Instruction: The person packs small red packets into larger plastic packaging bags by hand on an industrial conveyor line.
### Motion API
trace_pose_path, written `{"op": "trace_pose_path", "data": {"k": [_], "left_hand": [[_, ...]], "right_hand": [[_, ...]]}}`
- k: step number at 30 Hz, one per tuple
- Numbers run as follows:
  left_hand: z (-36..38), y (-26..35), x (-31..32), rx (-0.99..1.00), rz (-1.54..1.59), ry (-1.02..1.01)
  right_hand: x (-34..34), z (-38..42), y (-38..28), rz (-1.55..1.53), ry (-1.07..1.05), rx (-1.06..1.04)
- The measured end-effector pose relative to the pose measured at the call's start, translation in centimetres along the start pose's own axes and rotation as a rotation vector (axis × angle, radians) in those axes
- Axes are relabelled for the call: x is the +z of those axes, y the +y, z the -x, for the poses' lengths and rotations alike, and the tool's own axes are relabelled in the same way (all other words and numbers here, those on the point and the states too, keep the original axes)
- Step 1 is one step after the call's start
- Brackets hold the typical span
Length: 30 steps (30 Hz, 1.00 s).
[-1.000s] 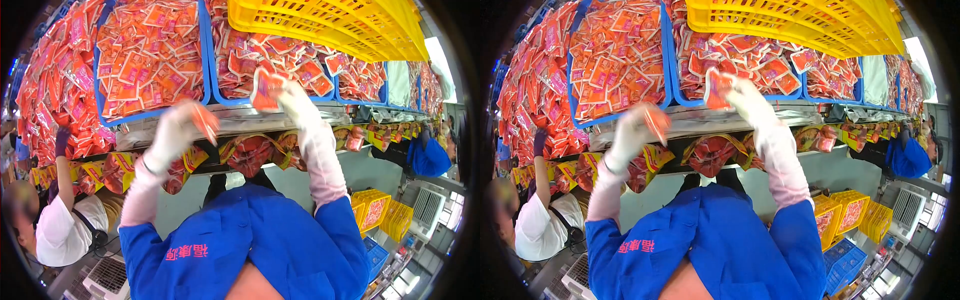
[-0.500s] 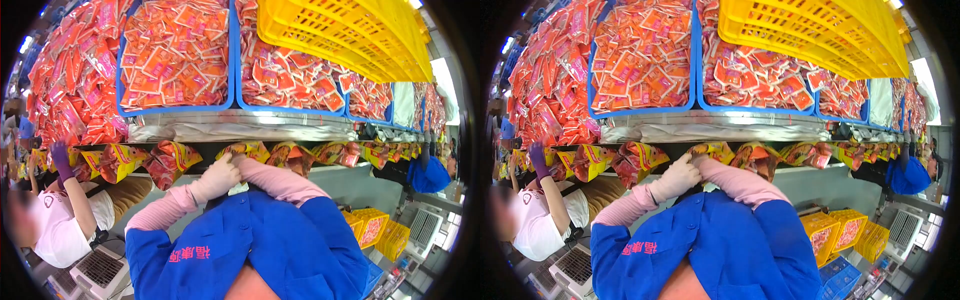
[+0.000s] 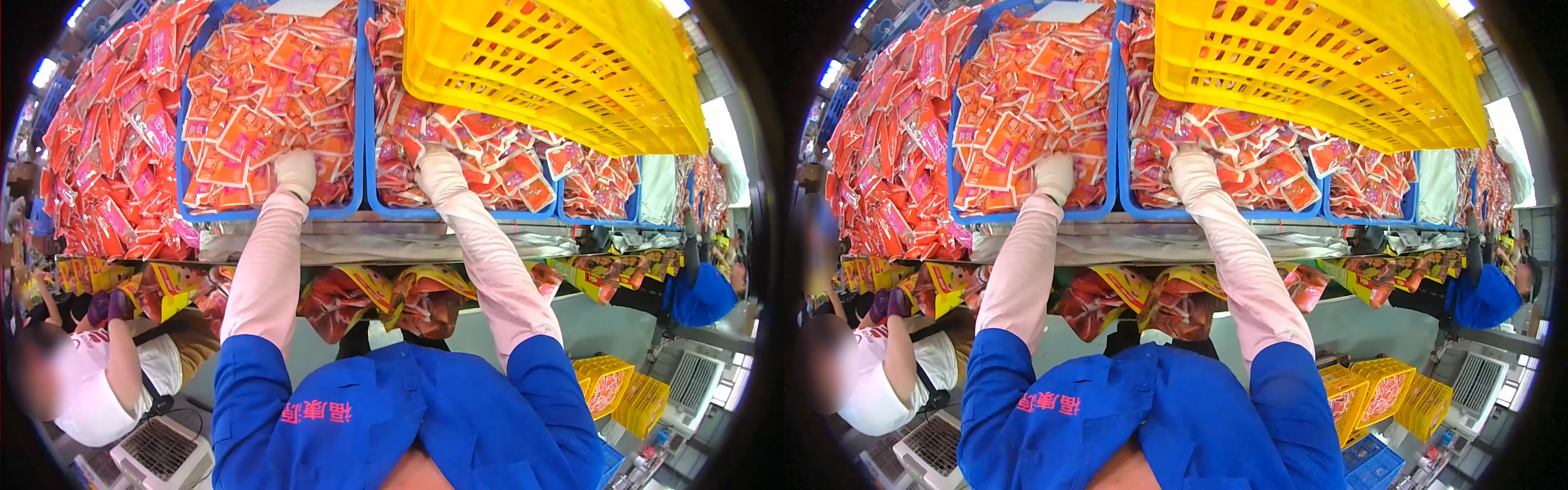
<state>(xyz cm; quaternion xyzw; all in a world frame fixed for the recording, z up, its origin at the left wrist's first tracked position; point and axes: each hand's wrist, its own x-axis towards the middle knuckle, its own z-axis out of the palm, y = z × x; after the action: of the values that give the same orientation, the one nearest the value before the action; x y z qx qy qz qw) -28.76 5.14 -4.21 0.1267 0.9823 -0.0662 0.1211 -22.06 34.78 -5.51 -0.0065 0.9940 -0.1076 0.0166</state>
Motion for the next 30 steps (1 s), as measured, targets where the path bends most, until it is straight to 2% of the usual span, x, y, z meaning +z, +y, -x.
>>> {"op": "trace_pose_path", "data": {"k": [1, 2, 4, 6, 7, 8, 10, 11, 12, 13, 14, 15, 16, 17, 18, 20, 22, 24, 27, 28, 30], "left_hand": [[-1.4, -0.8, 4.1, -0.057, 0.052, 0.058], [0.4, -0.8, 2.1, -0.048, 0.121, 0.108], [3.1, -2.1, -1.2, -0.051, 0.501, 0.125], [7.3, -3.8, -3.2, 0.215, 0.873, 0.274], [10.8, -3.3, -5.4, 0.248, 1.068, 0.161], [15.4, -2.1, -7.6, 0.275, 1.262, 0.043], [23.2, 1.3, -10.7, 0.529, 1.419, -0.1], [25.4, 2.9, -9.7, 0.676, 1.301, -0.062], [27.0, 4.5, -8.0, 0.817, 1.178, -0.019], [28.1, 6.0, -5.5, 0.775, 0.938, -0.017], [29.0, 7.0, -3.3, 0.725, 0.698, -0.016], [29.7, 7.0, -2.1, 0.715, 0.7, -0.006], [30.1, 6.8, -1.3, 0.754, 0.569, 0.079], [30.5, 6.4, -0.9, 0.787, 0.433, 0.161], [31.2, 5.7, -1.0, 0.773, 0.348, 0.186], [31.0, 3.5, 0.3, 0.937, 0.099, 0.083], [30.7, 2.9, -0.1, 0.913, 0.17, 0.155], [30.5, 2.5, -0.4, 0.889, 0.244, 0.231], [30.3, 1.7, -0.6, 0.896, 0.135, 0.158], [29.3, 0.9, -1.6, 0.851, 0.209, 0.126], [26.3, -1.6, -5.2, 0.658, 0.579, 0.251]], "right_hand": [[1.5, -0.5, 1.0, -0.03, -0.002, -0.031], [-2.7, 1.1, -1.0, 0.059, -0.064, -0.033], [-5.5, 1.8, -1.6, -0.014, -0.064, 0.013], [-10.8, 5.2, -3.1, -0.217, 0.113, 0.025], [-11.5, 6.5, -2.5, -0.415, 0.091, 0.066], [-14.9, 8.7, -3.4, -0.562, -0.062, 0.168], [-16.3, 13.2, -4.1, -1.032, -0.186, 0.044], [-17.2, 15.9, -5.4, -1.209, -0.283, -0.011], [-17.1, 17.9, -7.2, -1.128, -0.301, -0.155], [-14.7, 19.3, -8.1, -1.09, -0.341, -0.3], [-15.2, 20.1, -9.2, -0.817, -0.637, -0.251], [-11.9, 21.2, -10.2, -0.823, -0.639, -0.322], [-9.4, 21.8, -11.0, -0.548, -0.817, -0.19], [-6.1, 22.6, -10.8, -0.347, -0.808, -0.234], [-2.6, 23.2, -10.4, -0.407, -0.733, -0.326], [-5.8, 20.8, -15.7, 0.182, -1.03, -0.359], [2.5, 20.9, -16.6, 0.362, -1.153, -0.462], [2.7, 20.4, -18.2, 0.309, -1.119, -0.488], [1.6, 18.3, -19.8, 0.164, -1.062, -0.54], [0.9, 18.3, -19.7, 0.109, -1.055, -0.535], [-1.1, 18.0, -18.3, 0.0, -1.038, -0.494]]}}
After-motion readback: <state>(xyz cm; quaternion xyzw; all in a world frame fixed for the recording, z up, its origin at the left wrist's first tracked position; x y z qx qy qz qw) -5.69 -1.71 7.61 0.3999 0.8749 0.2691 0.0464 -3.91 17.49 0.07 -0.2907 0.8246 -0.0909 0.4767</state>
